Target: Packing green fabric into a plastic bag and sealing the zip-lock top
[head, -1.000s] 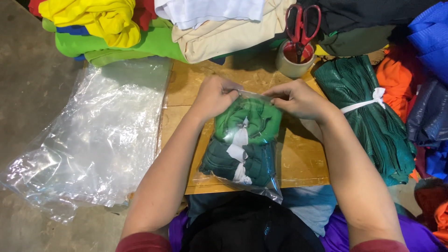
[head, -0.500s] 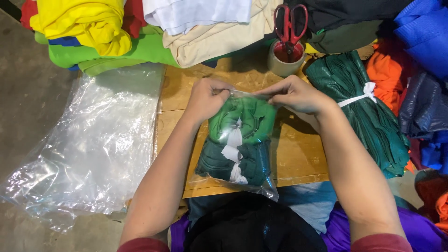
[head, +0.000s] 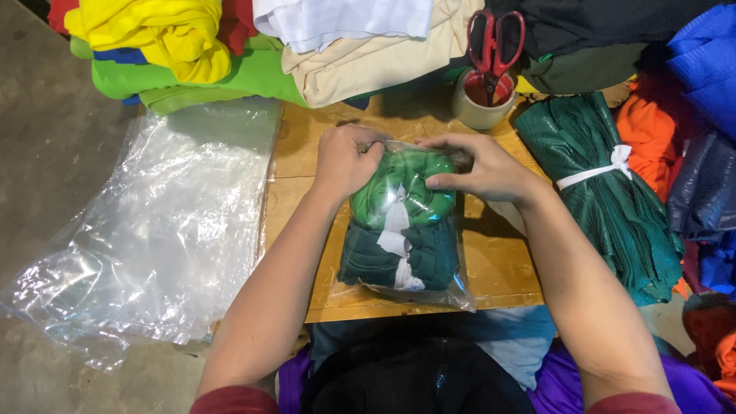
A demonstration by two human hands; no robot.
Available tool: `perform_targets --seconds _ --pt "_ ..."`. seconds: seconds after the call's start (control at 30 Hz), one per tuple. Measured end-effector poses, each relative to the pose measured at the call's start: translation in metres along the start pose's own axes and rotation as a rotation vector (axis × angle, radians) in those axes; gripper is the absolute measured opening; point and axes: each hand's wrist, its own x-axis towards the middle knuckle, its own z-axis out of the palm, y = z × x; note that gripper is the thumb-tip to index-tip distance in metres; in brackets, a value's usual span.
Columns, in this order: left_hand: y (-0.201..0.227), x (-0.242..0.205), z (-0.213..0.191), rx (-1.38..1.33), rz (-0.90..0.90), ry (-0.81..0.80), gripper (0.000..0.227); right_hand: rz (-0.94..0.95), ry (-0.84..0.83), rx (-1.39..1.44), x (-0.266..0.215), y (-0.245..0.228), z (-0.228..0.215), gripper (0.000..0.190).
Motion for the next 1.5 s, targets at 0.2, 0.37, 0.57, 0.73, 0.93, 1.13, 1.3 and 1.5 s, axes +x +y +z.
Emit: perform_targets --seconds 0.2,0.37,0.57,0.73,0.93,1.13,1.3,1.5 --pt "0.025 0.000 -0.021 -0.080 0.036 -0.027 0.023 0.005 0.016 0.103 0.000 -0.004 0.008 0.057" --pt "0.051 -0.005 -0.030 -0.020 0.141 -0.027 0.010 -0.039 0.020 0.123 -0.001 0.001 0.007 0.055" --pt "0.059 -0.008 -0.023 -0.021 0.029 -0.072 0.013 -0.021 0.041 0.176 0.003 0.017 0.004 0.047" --pt "0.052 -0.005 -0.017 -0.018 0.045 -0.086 0.014 -0.046 0.021 0.224 0.009 0.033 -0.002 0.040" --pt "0.063 -0.002 -0.028 0.040 -0.062 -0.080 0.032 -0.050 0.078 0.310 0.007 0.033 0.000 0.037" --pt "0.065 0.005 -0.035 0.065 0.053 -0.066 0.033 -0.146 0.168 0.156 -0.004 0.008 -0.002 0.036" --pt "0.115 0.014 -0.059 0.113 0.691 0.340 0.047 -0.770 0.486 -0.282 -0.036 -0.052 0.000 0.033" --pt "0.100 -0.017 -0.017 0.233 0.823 0.537 0.052 -0.929 0.780 -0.498 -0.059 -0.032 0.021 0.021"
